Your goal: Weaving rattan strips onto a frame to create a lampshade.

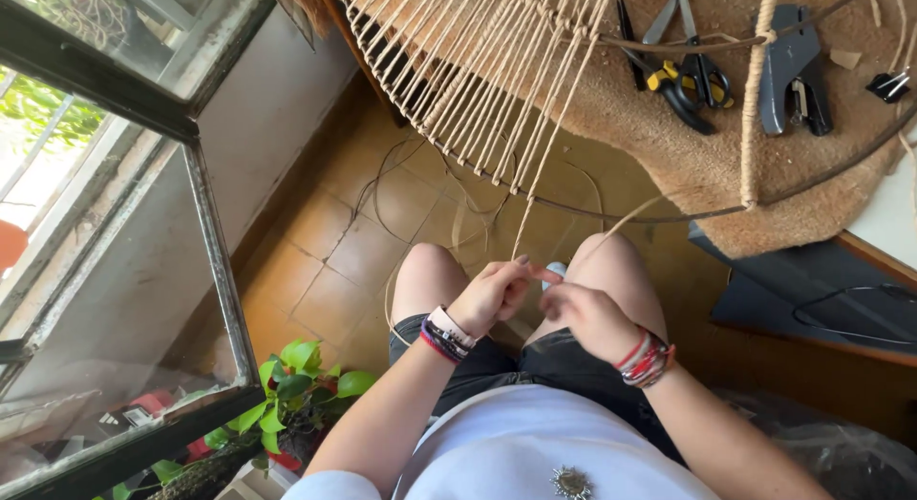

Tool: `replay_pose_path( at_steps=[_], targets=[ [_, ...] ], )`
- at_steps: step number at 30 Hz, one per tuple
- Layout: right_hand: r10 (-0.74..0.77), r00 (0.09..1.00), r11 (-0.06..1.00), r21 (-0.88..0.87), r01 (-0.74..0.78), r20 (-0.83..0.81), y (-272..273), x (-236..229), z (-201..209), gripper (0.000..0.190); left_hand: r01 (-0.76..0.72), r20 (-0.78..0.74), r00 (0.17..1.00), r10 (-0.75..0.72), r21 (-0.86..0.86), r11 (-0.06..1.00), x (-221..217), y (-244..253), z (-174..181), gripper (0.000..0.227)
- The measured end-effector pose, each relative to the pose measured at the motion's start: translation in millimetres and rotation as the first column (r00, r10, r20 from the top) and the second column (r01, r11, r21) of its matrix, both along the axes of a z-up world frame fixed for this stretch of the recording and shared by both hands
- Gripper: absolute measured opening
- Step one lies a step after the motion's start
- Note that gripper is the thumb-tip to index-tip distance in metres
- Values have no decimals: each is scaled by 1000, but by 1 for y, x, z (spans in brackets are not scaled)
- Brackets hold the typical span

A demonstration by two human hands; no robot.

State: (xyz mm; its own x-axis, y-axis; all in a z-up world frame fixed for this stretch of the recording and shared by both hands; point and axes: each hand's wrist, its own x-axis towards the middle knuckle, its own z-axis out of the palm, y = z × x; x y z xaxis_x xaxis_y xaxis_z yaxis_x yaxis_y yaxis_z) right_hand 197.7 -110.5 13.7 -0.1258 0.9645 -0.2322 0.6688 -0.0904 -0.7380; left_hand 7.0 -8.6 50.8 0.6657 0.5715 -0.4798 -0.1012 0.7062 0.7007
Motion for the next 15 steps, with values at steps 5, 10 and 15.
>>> replay_pose_path(
  at_steps=[5,10,15],
  targets=[
    [-519,305,842,-417,342,-798,24,0,68,68,-9,55,999,1,141,990,2,-3,-68,46],
    [-37,973,993,100,61,-230,20,2,30,44,-81,43,996,75,145,986,7,-7,-70,44],
    [-2,926,943,309,-124,377,26,25,28,38,-171,108,980,165,47,984,49,6,-122,48]
  ],
)
